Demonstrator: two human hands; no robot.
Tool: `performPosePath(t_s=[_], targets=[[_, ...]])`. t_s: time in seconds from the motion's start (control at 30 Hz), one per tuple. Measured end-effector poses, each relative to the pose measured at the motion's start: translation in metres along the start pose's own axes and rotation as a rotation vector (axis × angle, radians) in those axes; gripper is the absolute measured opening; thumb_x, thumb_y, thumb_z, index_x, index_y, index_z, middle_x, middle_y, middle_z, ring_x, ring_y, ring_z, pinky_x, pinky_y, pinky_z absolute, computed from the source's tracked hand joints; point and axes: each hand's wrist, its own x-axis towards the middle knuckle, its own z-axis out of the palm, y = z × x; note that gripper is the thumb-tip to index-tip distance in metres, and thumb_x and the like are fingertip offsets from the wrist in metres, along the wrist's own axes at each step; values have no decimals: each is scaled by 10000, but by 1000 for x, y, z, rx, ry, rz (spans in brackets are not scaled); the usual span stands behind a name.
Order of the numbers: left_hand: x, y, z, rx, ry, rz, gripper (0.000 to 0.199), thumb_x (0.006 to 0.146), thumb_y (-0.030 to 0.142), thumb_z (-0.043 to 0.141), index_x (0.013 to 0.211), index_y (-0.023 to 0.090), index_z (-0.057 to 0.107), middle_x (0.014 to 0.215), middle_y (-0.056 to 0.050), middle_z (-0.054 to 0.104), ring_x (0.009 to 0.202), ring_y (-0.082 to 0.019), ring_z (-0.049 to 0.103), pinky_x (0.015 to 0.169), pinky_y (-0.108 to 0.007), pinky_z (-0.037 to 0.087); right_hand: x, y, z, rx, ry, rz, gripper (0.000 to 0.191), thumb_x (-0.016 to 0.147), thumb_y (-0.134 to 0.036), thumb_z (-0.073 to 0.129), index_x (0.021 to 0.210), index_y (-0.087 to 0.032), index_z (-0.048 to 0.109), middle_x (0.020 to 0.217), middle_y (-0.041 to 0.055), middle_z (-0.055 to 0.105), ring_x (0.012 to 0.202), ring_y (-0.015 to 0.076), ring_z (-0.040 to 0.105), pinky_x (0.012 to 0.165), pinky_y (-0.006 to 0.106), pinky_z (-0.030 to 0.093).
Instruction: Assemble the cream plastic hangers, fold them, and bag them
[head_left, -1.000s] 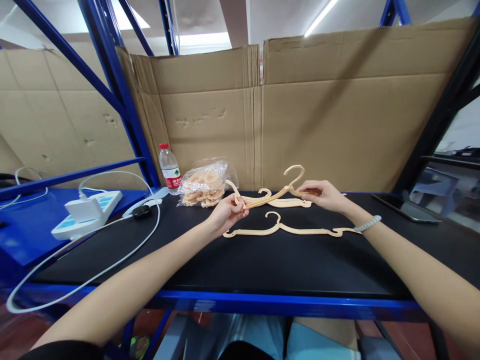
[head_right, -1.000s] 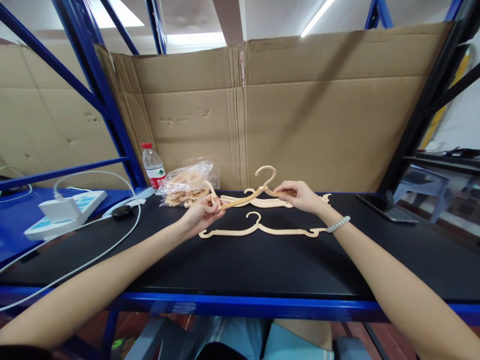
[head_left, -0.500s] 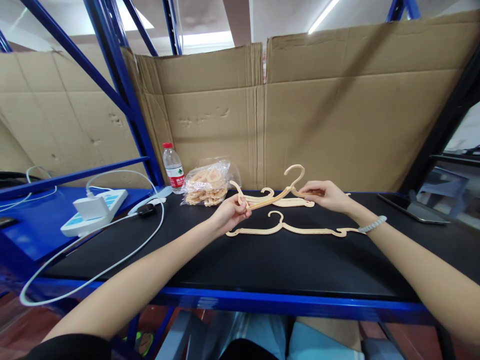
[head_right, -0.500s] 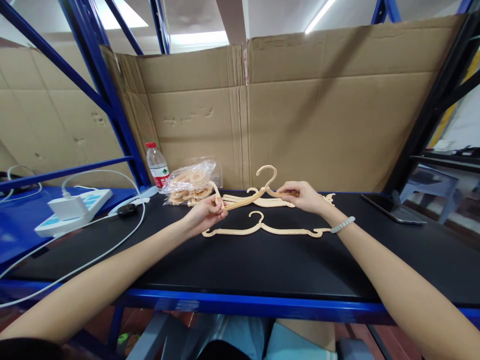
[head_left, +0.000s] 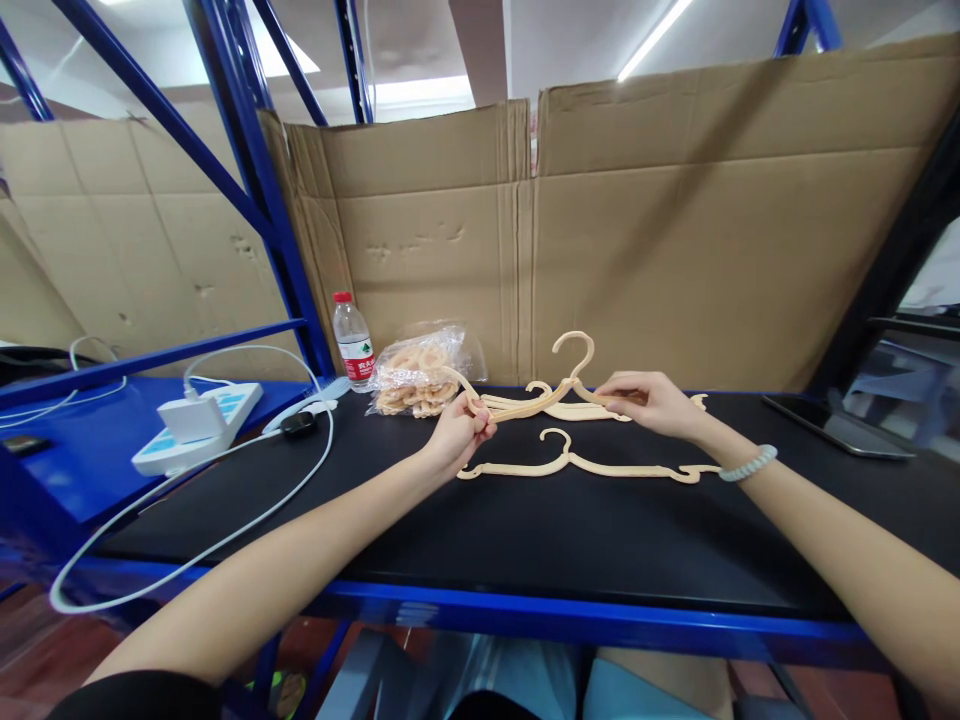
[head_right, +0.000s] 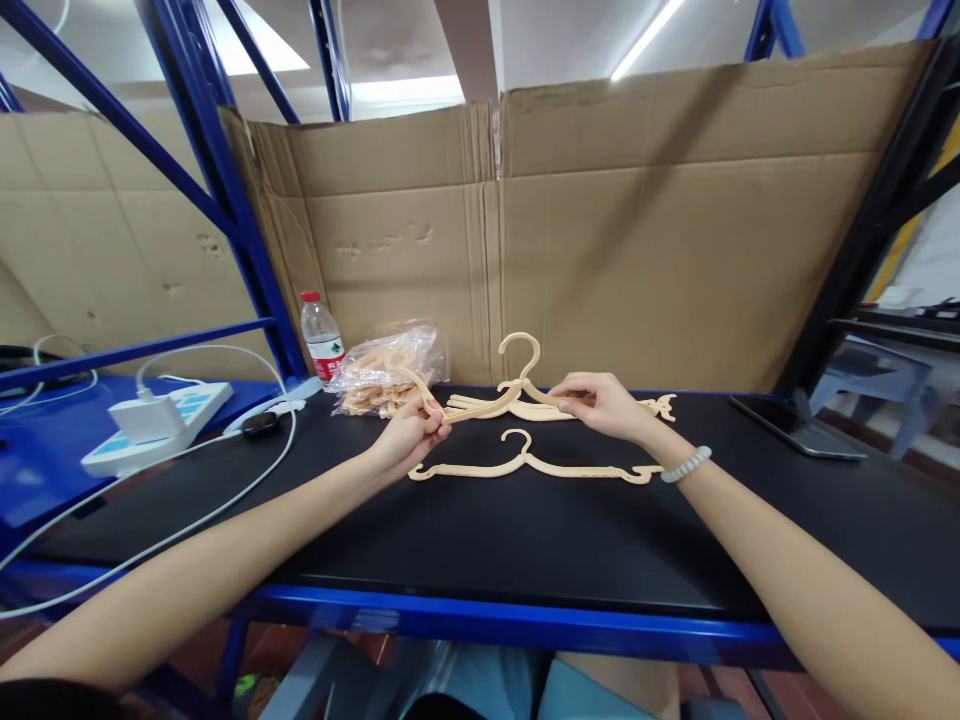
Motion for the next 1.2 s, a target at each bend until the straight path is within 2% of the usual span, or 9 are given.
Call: performPosePath(t_s=[0.37, 0.5, 0.57, 0.67, 0.73, 0.8, 0.93, 1.03, 1.2], targets=[[0, 3, 3, -55, 115, -25, 201, 734, -46, 516, 708, 144, 457, 675, -18, 617, 581, -101, 639, 636, -228, 538, 1, -4, 2, -45, 72, 67, 302, 819, -405, 562, 918, -152, 694, 766, 53, 642, 613, 156, 562, 570, 292, 468], [-17, -2, 9, 219, -39, -97, 97, 779, 75, 524, 749, 149, 469, 708, -67, 653, 476, -112, 595, 507, -240, 493, 2, -3, -5, 40, 104, 152, 324, 784, -420, 593, 929, -138, 664, 673, 20, 583, 508, 122, 511, 505, 273, 461], [-33, -7, 13, 571, -278, 111, 70, 799, 140, 534, 755, 164, 485, 692, -45, 642, 491, -122, 582, 500, -250, 475, 2, -6, -10, 64, 56, 164, 309, 777, -412, 605, 911, -139, 659, 662, 18, 580, 522, 124, 525, 519, 271, 472], [-56, -11, 19, 1123, -507, 796, 57, 826, 150, 527, 850, 173, 573, 899, -74, 674, 844, -203, 627, 764, -347, 501, 1, -12, -16, 111, -81, 187, 287, 769, -398, 622, 904, -146, 650, 658, 16, 591, 548, 129, 551, 551, 276, 499], [-62, -9, 20, 1340, -469, 1120, 150, 855, 126, 495, 958, 182, 589, 1085, -87, 657, 1042, -245, 572, 897, -400, 449, 1, -15, -18, 159, -164, 215, 281, 757, -397, 639, 896, -153, 646, 686, 18, 595, 586, 134, 566, 572, 281, 525], [-60, -6, 18, 1483, -323, 1242, 210, 871, 147, 504, 1070, 177, 564, 1200, -105, 613, 1129, -271, 525, 941, -425, 417, 1, -17, -18, 203, -236, 242, 273, 737, -393, 659, 874, -157, 645, 713, 19, 588, 635, 141, 574, 595, 287, 552], [-45, -4, 9, 1668, -198, 1169, 240, 902, 213, 501, 1132, 146, 520, 1073, -103, 644, 983, -238, 592, 820, -365, 457, -1, -17, -16, 248, -375, 289, 252, 710, -358, 681, 857, -158, 635, 710, 6, 554, 648, 138, 572, 618, 296, 575], [-41, -6, 6, 1726, -256, 1072, 138, 929, 209, 442, 993, 170, 558, 905, -48, 650, 848, -194, 612, 733, -312, 450, -3, -19, -17, 239, -489, 314, 229, 716, -332, 667, 857, -159, 617, 714, 0, 557, 625, 135, 587, 622, 296, 568], [-52, -5, 14, 1863, -412, 869, 128, 867, 168, 463, 916, 177, 581, 859, -29, 645, 749, -190, 608, 663, -316, 424, -5, -21, -19, 40, -702, 276, 175, 700, -262, 655, 834, -150, 644, 734, 23, 643, 682, 164, 628, 639, 263, 512]])
